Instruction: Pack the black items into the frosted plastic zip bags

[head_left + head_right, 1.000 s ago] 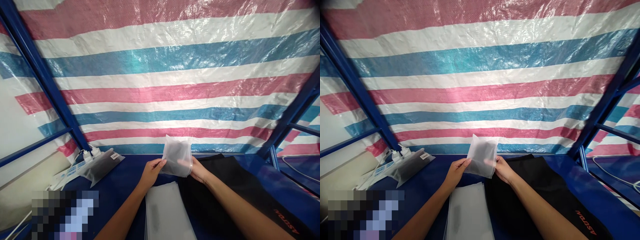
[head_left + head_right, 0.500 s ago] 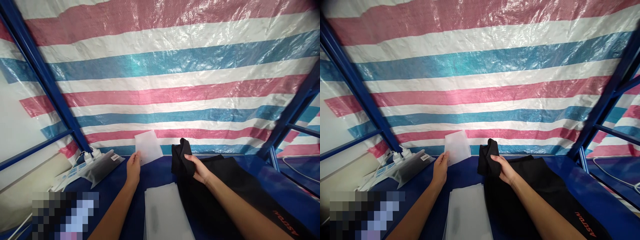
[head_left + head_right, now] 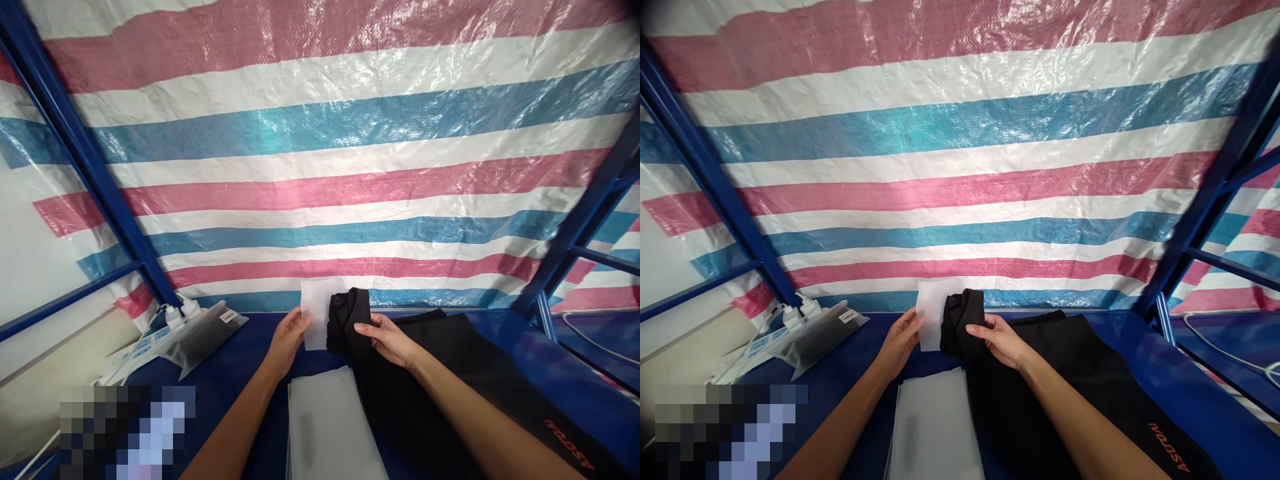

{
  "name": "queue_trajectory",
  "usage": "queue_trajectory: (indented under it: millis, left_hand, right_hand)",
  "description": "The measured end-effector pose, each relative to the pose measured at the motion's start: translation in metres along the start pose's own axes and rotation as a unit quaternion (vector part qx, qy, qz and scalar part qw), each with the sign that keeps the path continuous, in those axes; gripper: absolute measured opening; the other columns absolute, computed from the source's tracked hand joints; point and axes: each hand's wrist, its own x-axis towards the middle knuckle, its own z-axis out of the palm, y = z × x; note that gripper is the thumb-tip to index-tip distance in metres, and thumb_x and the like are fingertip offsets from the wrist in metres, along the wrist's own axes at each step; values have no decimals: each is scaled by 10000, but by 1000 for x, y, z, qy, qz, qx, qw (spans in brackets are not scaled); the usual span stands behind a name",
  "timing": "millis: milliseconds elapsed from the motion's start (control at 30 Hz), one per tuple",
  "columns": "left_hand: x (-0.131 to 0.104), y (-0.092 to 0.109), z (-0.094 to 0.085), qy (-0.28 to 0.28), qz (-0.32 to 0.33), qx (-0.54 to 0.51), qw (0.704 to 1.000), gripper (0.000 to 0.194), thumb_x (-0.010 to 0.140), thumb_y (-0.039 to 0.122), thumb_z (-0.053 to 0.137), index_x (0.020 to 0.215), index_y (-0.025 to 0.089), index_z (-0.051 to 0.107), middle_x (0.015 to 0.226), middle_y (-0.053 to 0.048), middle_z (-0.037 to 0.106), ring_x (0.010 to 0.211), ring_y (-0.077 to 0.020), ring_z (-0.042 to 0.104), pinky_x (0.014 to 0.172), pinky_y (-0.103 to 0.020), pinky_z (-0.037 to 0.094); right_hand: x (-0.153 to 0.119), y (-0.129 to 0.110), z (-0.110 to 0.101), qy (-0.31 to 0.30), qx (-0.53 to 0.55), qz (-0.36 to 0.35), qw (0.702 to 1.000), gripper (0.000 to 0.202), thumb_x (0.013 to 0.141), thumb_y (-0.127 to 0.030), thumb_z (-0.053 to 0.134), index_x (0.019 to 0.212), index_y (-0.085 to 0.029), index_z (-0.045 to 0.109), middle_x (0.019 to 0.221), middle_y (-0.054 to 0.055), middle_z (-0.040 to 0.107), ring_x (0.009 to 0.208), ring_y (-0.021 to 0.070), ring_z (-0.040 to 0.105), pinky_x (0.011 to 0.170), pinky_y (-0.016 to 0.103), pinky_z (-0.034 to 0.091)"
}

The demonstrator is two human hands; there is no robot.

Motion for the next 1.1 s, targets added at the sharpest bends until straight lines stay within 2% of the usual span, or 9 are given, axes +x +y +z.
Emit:
queue_trajectory:
  millis: [233,433,533,633,733,867,967,1033,1100]
  left_hand:
    - [3,14,-2,104,16,-20,994,697,784,476,954,1370,176,726,1119,-102,829,935,-246,786,788,-305,608]
    - [8,17,-11,184,63,-37,980,612,655,453,1030,1153,172,812,954,-65,840,777,-193,766,656,-250,580]
    - [10,15,-13,178,65,-34,981,588,649,458,1032,1118,164,833,937,-74,844,783,-206,774,674,-269,595]
    - [13,14,-13,134,64,-19,989,571,720,486,993,1168,165,840,999,-103,852,900,-257,795,809,-338,629]
    - [11,26,-11,118,77,11,990,564,779,523,946,1211,178,838,1033,-115,851,945,-295,799,864,-393,636]
    - [-29,64,-3,132,148,158,967,377,846,518,883,1099,239,886,1126,-113,847,1063,-357,789,966,-471,628]
    - [-87,83,8,-44,156,317,934,174,938,400,792,1064,339,895,1135,-78,847,1180,-395,764,1150,-603,518]
    - [-125,78,16,-154,139,371,905,218,982,335,726,1108,439,871,1062,-36,856,1191,-377,764,1225,-657,421]
    - [-153,64,20,-166,121,385,900,160,922,375,805,993,500,876,913,-15,856,1060,-359,802,1206,-643,449]
  right_hand:
    - [-5,-6,12,-100,-178,-8,979,305,812,-409,931,1030,-221,831,1018,13,813,917,238,736,868,367,570]
    - [-5,-8,16,-96,-193,-22,976,295,817,-421,923,1029,-236,835,1023,0,808,925,236,727,887,362,555]
    - [-4,-6,15,-70,-171,-26,982,323,808,-433,933,1046,-238,836,1050,11,814,943,242,733,913,379,559]
    - [-3,-1,10,-37,-105,-17,994,325,796,-436,947,1011,-223,830,979,23,820,878,231,741,888,389,575]
    - [1,4,1,-3,-24,-8,1000,322,766,-387,977,992,-214,828,967,38,832,885,235,762,902,387,585]
    - [7,3,-10,92,93,-24,991,354,795,-441,948,1039,-219,821,1080,69,849,1027,287,789,996,425,591]
    - [11,0,-14,120,128,-50,983,382,831,-479,912,1107,-238,804,1198,71,835,1166,312,765,1054,451,583]
    - [12,0,-15,115,122,-61,984,385,845,-477,903,1134,-246,795,1236,67,826,1215,315,750,1075,462,577]
    - [12,2,-15,104,114,-56,986,391,843,-475,907,1135,-241,795,1237,72,827,1218,315,751,1094,469,566]
